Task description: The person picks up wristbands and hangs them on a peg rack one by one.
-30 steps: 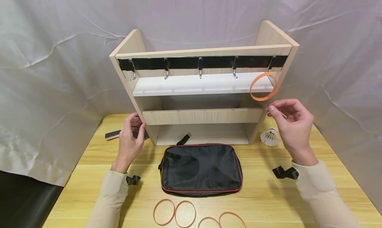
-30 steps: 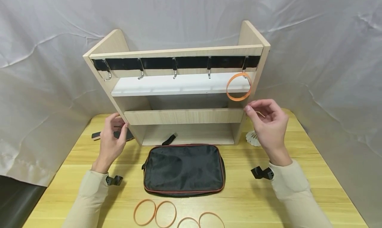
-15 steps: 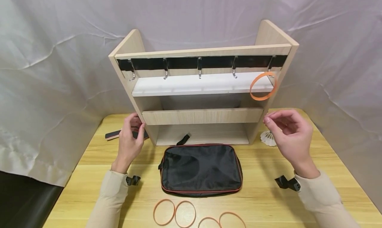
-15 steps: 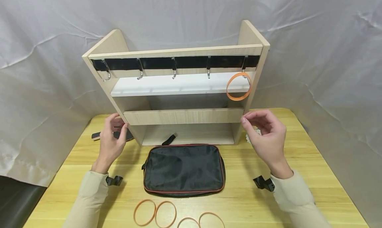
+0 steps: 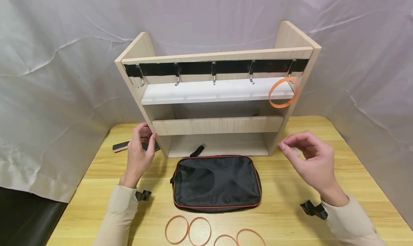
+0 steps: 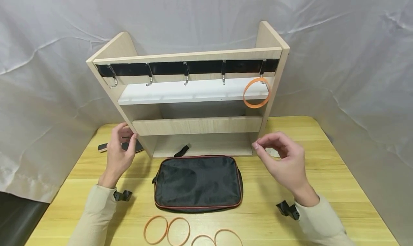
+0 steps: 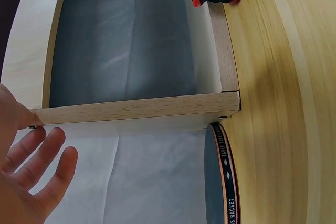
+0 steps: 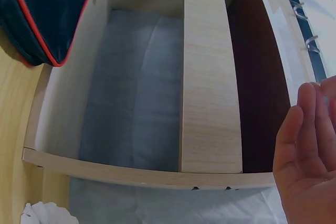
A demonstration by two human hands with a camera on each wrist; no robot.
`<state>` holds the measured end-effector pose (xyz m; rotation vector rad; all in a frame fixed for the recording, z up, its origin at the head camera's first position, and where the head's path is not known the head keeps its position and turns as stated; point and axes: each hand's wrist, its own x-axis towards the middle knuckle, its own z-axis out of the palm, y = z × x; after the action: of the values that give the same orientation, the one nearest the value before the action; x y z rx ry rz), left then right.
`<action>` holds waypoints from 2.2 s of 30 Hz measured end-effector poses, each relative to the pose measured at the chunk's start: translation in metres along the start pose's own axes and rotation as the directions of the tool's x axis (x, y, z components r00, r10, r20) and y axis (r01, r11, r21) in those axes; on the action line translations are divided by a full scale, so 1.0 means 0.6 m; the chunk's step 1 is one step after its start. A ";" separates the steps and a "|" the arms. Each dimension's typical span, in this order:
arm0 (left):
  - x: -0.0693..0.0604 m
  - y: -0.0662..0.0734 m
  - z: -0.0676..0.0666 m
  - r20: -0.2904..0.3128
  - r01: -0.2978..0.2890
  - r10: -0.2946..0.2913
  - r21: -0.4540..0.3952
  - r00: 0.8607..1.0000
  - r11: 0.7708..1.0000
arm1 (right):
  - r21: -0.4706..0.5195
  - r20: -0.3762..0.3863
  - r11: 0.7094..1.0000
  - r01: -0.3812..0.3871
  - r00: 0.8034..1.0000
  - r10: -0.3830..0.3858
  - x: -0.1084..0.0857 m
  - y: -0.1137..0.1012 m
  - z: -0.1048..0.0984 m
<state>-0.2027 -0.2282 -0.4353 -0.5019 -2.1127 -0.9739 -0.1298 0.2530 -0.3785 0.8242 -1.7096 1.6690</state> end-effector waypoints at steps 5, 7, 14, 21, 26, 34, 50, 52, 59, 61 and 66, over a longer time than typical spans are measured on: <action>0.001 -0.001 -0.002 -0.009 -0.008 0.008 0.005 1.000 1.000 | -0.044 0.054 0.999 0.003 0.999 0.000 -0.011 -0.002 0.008; 0.000 -0.002 -0.001 -0.020 -0.018 0.018 0.009 1.000 1.000 | -0.053 0.074 0.999 0.006 0.997 -0.002 -0.016 -0.001 0.011; -0.002 -0.003 -0.001 -0.012 -0.020 0.020 0.012 1.000 1.000 | -0.050 0.087 0.999 0.004 0.996 0.001 -0.041 0.005 0.009; -0.003 -0.002 -0.009 0.001 -0.001 0.001 0.023 1.000 1.000 | -0.154 0.108 0.984 -0.086 0.989 0.103 -0.071 0.001 0.007; -0.004 -0.004 -0.005 0.000 -0.010 0.010 0.025 1.000 1.000 | -0.244 0.169 0.960 -0.138 0.969 0.182 -0.092 0.000 0.011; -0.004 -0.004 0.000 -0.012 -0.018 0.018 0.023 1.000 1.000 | -0.284 0.261 0.944 -0.167 0.934 0.244 -0.112 0.005 0.023; 0.001 -0.002 0.001 -0.008 -0.019 0.020 0.015 1.000 1.000 | -0.272 0.420 0.943 -0.194 0.857 0.298 -0.144 0.016 0.039; 0.002 -0.002 0.001 -0.007 -0.018 0.018 0.014 1.000 1.000 | -0.258 0.436 0.943 -0.211 0.845 0.309 -0.148 0.017 0.040; 0.000 -0.003 0.002 -0.020 -0.030 0.030 0.015 0.999 0.999 | -0.229 0.509 0.929 -0.290 0.778 0.368 -0.162 0.021 0.047; -0.001 -0.003 0.002 -0.019 -0.024 0.025 0.011 1.000 1.000 | -0.229 0.540 0.916 -0.330 0.740 0.401 -0.164 0.019 0.048; -0.003 -0.004 0.001 -0.009 -0.013 0.013 0.016 1.000 1.000 | -0.246 0.614 0.879 -0.408 0.637 0.467 -0.166 0.016 0.048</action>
<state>-0.2034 -0.2294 -0.4379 -0.5015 -2.1057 -0.9493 -0.0750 0.2261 -0.4632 1.1119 -2.6409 1.6899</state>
